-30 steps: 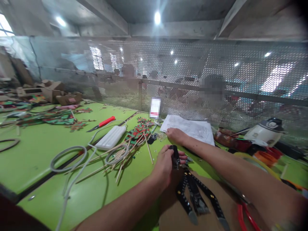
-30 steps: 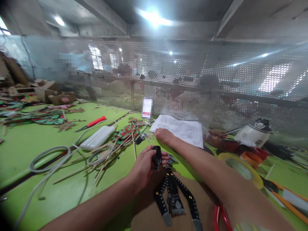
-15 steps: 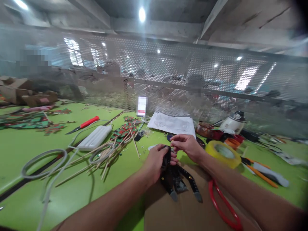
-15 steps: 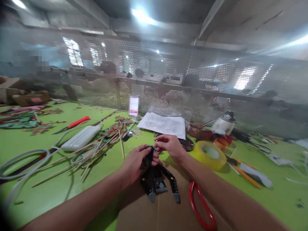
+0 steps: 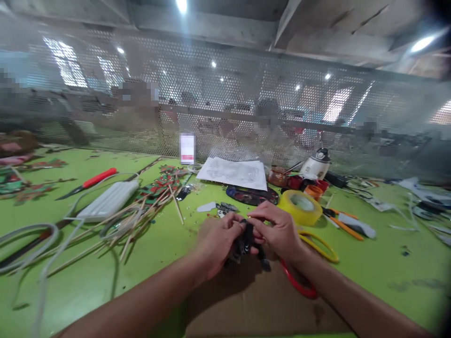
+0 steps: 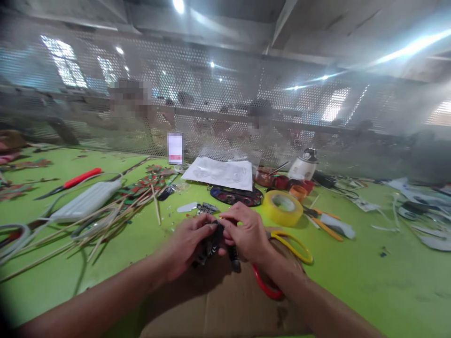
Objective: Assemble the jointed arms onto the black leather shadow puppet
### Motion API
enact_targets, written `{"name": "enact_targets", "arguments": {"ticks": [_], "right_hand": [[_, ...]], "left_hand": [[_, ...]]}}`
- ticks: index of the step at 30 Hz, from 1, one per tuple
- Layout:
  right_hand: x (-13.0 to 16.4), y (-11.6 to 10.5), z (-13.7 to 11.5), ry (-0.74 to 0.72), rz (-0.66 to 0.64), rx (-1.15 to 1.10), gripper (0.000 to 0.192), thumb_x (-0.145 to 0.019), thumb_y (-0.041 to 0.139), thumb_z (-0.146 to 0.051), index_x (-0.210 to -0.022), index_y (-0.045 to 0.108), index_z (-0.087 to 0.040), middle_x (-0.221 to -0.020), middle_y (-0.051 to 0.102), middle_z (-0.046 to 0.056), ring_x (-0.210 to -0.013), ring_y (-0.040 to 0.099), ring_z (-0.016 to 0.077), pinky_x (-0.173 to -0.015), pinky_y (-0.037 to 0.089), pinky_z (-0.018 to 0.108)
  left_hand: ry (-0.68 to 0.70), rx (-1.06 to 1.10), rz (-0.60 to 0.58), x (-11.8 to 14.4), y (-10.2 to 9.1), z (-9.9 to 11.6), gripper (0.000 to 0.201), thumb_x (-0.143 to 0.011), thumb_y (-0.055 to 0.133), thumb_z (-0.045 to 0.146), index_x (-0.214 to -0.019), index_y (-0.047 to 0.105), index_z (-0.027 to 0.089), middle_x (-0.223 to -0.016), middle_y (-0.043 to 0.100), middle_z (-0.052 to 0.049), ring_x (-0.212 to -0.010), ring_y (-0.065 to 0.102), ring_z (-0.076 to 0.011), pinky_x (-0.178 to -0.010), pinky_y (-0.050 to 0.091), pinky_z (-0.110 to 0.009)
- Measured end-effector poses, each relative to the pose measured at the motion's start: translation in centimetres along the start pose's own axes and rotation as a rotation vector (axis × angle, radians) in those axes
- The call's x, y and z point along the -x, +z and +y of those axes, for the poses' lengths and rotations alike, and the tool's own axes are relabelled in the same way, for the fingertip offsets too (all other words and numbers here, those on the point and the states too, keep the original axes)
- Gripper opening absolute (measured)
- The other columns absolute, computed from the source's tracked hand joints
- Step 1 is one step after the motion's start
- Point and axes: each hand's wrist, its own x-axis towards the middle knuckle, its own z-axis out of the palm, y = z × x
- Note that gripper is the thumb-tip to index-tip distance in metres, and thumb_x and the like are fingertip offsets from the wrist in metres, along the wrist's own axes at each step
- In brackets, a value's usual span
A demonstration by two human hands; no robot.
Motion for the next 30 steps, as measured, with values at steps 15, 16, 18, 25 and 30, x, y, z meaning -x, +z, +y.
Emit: {"name": "enact_targets", "arguments": {"ticks": [15,16,18,25,30], "right_hand": [[1.4,-0.9,0.7,-0.391,-0.275,0.44,0.021,-0.092,0.052,-0.015,-0.108,0.064,-0.018,-0.09,0.063,0.008,-0.082,0.054,0.0185,-0.074,0.048,0.033],[1.4,-0.9,0.6,-0.389,-0.273,0.426,0.021,-0.092,0.051,-0.015,-0.108,0.064,-0.018,-0.09,0.064,0.008,-0.083,0.055,0.0185,-0.074,0.049,0.033],[1.5,-0.8,0.4,-0.363,-0.252,0.377,0.02,-0.092,0.051,-0.014,-0.106,0.064,-0.019,-0.089,0.064,0.007,-0.082,0.056,0.0178,-0.072,0.049,0.031],[1.4,-0.3,0.0,-0.111,-0.132,0.147,0.01,-0.084,0.062,-0.016,-0.09,0.069,-0.021,-0.08,0.064,0.004,-0.072,0.061,0.0148,-0.064,0.049,0.026],[0.9,-0.5,-0.2,0.064,-0.128,0.065,0.006,-0.08,0.066,-0.019,-0.081,0.071,-0.019,-0.074,0.065,0.003,-0.068,0.06,0.0149,-0.064,0.048,0.028]], "left_hand": [[-0.021,-0.116,0.054,-0.3,-0.4,-0.1,0.013,-0.078,0.059,0.024,-0.08,0.047,0.019,-0.065,0.067,-0.003,-0.051,0.064,-0.0163,-0.051,0.049,-0.025],[-0.019,-0.137,0.057,-0.2,-0.3,0.0,0.014,-0.077,0.06,0.025,-0.08,0.047,0.019,-0.064,0.067,-0.002,-0.049,0.063,-0.0157,-0.049,0.048,-0.024],[-0.01,-0.17,0.051,-0.1,-0.3,0.1,0.017,-0.077,0.061,0.028,-0.08,0.047,0.02,-0.062,0.066,-0.001,-0.048,0.062,-0.015,-0.047,0.045,-0.022],[0.015,-0.202,0.018,-0.2,-1.0,0.1,0.017,-0.076,0.062,0.029,-0.085,0.052,0.018,-0.068,0.068,-0.004,-0.058,0.067,-0.0196,-0.061,0.053,-0.032],[0.004,-0.212,-0.021,-0.3,-1.3,-0.2,0.015,-0.08,0.056,0.028,-0.089,0.053,0.018,-0.074,0.071,-0.009,-0.064,0.069,-0.0221,-0.064,0.055,-0.036]]}}
